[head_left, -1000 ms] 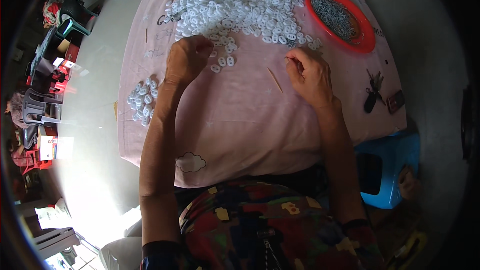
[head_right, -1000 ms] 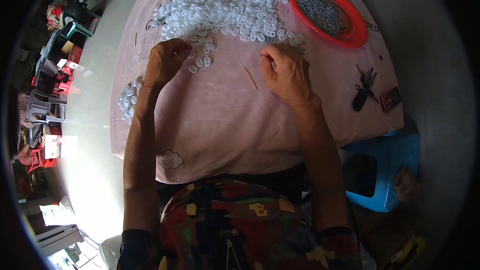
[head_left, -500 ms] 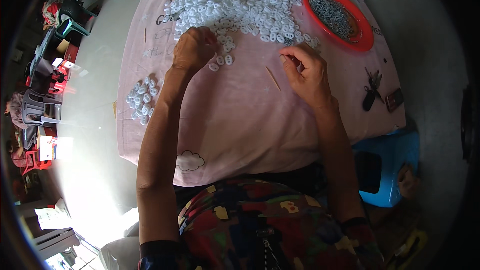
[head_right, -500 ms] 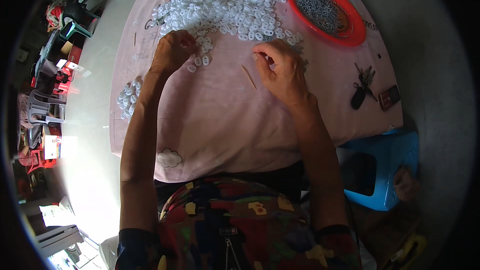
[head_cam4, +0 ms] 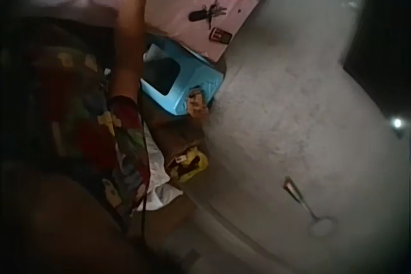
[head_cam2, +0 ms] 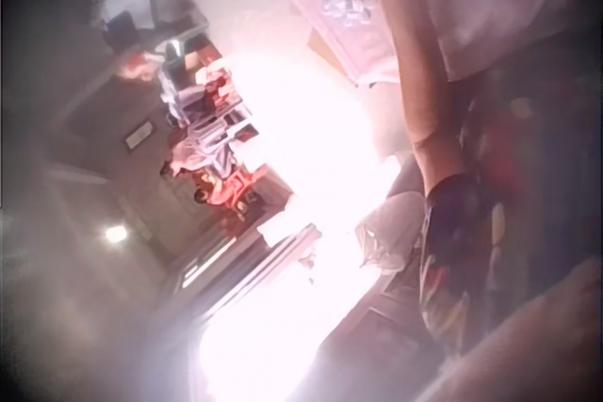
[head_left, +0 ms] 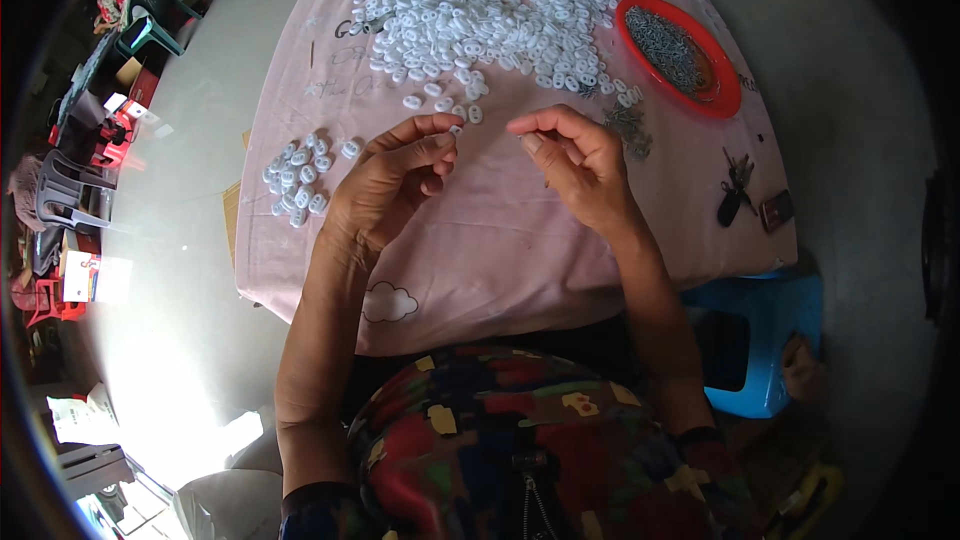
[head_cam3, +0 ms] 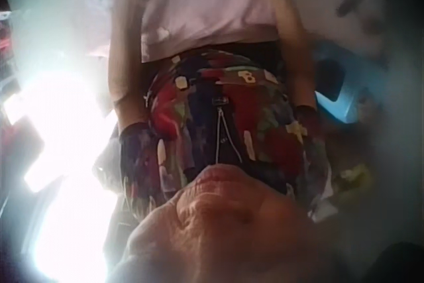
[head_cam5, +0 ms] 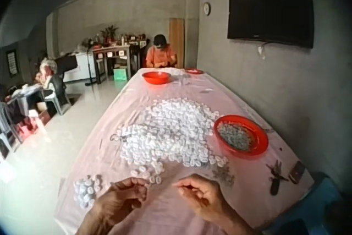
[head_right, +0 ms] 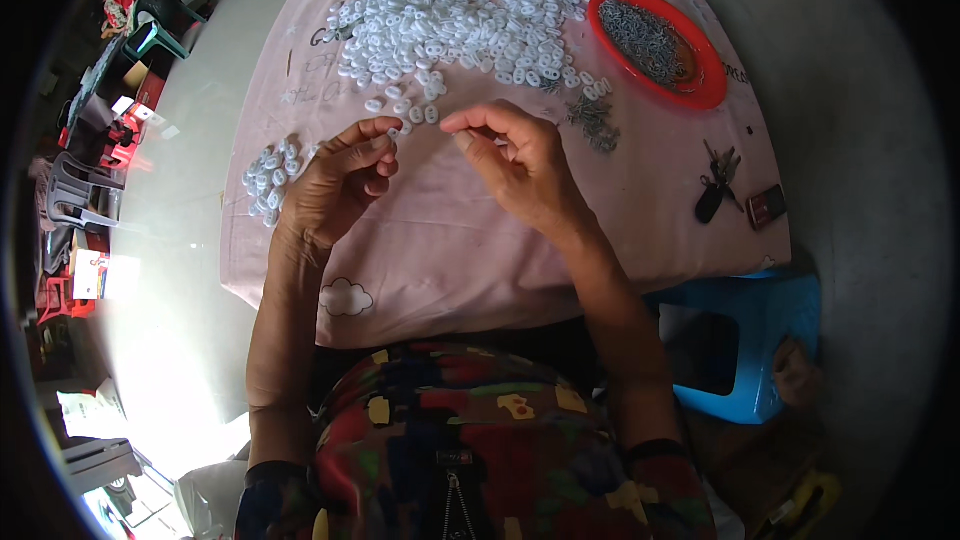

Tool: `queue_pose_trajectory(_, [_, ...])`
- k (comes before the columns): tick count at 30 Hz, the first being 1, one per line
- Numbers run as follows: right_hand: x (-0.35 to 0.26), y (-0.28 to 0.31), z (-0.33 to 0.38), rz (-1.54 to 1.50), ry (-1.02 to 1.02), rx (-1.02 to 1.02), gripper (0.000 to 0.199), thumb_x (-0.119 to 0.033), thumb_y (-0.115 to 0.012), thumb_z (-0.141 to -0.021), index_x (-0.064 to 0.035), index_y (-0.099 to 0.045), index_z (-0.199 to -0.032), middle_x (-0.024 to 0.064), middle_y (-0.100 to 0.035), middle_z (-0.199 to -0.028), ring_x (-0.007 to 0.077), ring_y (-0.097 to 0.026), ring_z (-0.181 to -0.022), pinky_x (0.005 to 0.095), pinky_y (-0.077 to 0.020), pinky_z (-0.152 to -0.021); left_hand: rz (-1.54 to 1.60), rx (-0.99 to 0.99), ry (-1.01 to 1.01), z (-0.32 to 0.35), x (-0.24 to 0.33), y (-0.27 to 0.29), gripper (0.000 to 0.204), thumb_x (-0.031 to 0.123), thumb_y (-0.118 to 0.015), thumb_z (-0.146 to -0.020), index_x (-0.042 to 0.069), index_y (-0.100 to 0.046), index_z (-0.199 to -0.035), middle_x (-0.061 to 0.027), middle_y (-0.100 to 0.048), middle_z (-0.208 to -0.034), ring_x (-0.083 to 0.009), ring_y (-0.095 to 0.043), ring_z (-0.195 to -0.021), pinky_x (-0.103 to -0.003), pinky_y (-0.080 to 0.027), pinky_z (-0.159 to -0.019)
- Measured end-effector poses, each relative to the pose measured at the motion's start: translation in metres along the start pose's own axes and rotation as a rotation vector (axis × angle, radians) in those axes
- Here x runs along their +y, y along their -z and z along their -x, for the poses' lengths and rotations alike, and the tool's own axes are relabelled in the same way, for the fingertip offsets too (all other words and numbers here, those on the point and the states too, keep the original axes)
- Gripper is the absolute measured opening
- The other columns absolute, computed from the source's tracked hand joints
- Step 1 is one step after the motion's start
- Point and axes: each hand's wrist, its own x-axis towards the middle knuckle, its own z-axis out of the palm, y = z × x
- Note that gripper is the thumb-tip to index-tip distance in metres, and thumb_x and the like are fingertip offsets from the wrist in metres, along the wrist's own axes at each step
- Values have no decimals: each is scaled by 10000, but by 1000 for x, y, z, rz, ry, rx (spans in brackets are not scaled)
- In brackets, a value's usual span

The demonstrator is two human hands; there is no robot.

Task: The person assembles plastic cord locks by inserting springs and inner parts into the outer casings by hand.

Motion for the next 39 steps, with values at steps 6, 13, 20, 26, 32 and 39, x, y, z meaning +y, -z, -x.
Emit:
queue_pose_trajectory(6, [-17, -36, 16, -174, -3, -4, 163, -7, -596, -884, 17, -626, -1042, -26, -574, -812, 5, -460, -663, 164, -372, -555, 169, 4, 57, 35, -10, -4, 181, 93, -621, -876, 59, -616, -1054, -24, -647, -839, -96, -593, -741, -214, -419, -627])
queue_pose_trajectory(13, [-34, -51, 27, -180, -21, -7, 149, 16, -597, -872, 21, -622, -1019, 9, -598, -842, 23, -534, -738, 165, -411, -582, 76, -31, -50, 64, -17, -11, 144, 91, -608, -883, 53, -610, -1022, -43, -662, -861, -97, -606, -763, -217, -433, -649])
queue_pose_trajectory(20, [-29, -53, 32, -208, 101, -109, 159, 80, -572, -857, 52, -599, -1010, 59, -593, -927, 75, -568, -816, 212, -474, -705, 19, -14, -131, 77, -25, -17, 143, 108, -622, -891, 35, -606, -1013, -40, -662, -894, -94, -634, -834, -212, -439, -645])
queue_pose_trajectory(26, [-33, -50, 33, -185, 124, -127, 148, 91, -569, -851, 58, -595, -994, 76, -593, -935, 82, -567, -814, 217, -476, -715, -16, -7, -153, 79, -28, -17, 139, 88, -627, -887, 30, -607, -1012, -44, -661, -890, -101, -638, -835, -210, -440, -643])
queue_pose_trajectory(32, [-30, -49, 34, -169, 145, -159, 145, 89, -575, -846, 58, -593, -986, 80, -587, -933, 83, -561, -797, 211, -468, -701, 18, -17, -181, 79, -33, -17, 144, 61, -626, -883, 18, -603, -1019, -58, -660, -890, -118, -644, -853, -210, -451, -641])
queue_pose_trajectory(39, [-28, -47, 34, -133, 161, -169, 152, 96, -579, -839, 60, -592, -987, 80, -587, -925, 83, -558, -795, 209, -465, -700, -22, -10, -191, 81, -31, -17, 143, 38, -625, -878, 17, -604, -1018, -56, -660, -887, -100, -632, -826, -203, -455, -642])
